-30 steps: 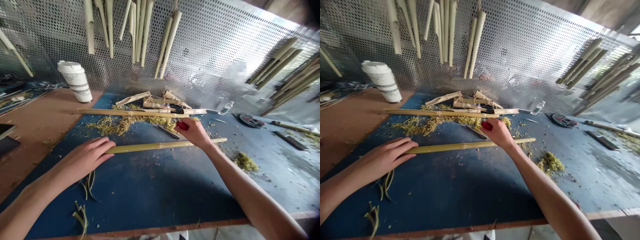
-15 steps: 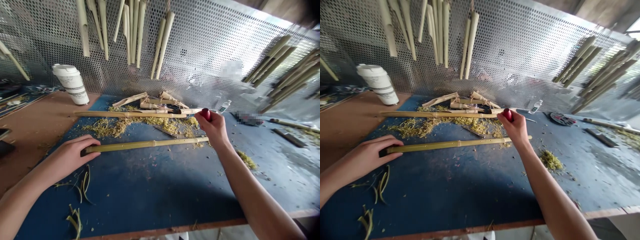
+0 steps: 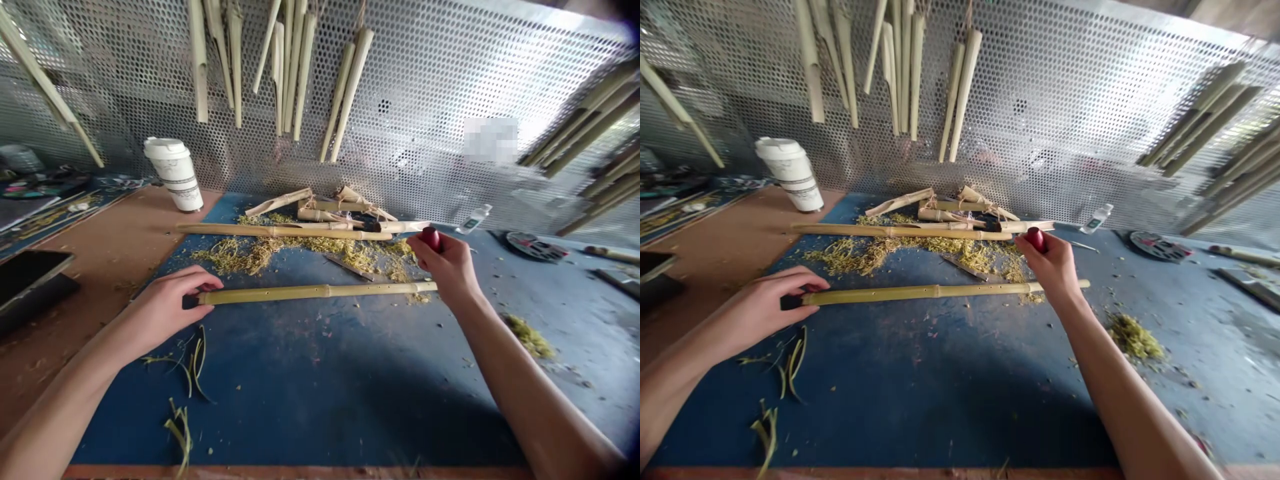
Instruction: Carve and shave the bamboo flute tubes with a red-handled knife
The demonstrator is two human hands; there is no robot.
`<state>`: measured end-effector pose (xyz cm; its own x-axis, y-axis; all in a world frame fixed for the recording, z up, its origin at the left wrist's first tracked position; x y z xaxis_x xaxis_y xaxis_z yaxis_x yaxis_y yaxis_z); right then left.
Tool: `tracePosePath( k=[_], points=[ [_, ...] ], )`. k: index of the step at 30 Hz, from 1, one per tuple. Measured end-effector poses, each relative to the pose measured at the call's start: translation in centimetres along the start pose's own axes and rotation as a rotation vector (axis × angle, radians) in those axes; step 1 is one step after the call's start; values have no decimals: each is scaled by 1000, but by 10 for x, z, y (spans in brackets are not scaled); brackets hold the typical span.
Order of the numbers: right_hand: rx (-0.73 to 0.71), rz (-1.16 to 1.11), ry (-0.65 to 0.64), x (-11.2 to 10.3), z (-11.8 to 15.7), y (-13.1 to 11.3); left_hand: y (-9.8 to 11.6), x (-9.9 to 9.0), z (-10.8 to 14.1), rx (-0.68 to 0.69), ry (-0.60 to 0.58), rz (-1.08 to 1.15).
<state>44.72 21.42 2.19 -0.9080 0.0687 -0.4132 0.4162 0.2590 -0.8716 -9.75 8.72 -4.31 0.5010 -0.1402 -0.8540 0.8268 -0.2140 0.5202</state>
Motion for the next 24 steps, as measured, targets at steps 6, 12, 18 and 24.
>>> tracePosePath(
  k=[6, 12, 18, 24],
  points=[
    [-4, 62, -11, 1, -1, 2, -10, 0, 1, -90, -46, 101],
    [-20, 199, -75, 12, 1, -5, -26, 5, -1, -129, -39, 80],
    [-31, 361, -167, 19, 4, -14, -24, 4, -4, -35, -27, -45],
    [7, 563, -513, 26, 7, 2, -9, -1, 0, 95, 19, -213]
  ],
)
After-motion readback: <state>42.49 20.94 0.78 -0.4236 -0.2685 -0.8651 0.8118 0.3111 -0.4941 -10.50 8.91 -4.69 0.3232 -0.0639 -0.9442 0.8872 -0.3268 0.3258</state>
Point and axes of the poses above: each hand's wrist, its own z-axis away from the middle knuckle, its own x-axis out of the palm, y = z × x, the point moved 7 cm from there along -z, towards the middle knuckle, and after that the axes turned 13 degrees about -y, right-handed, at the moved point
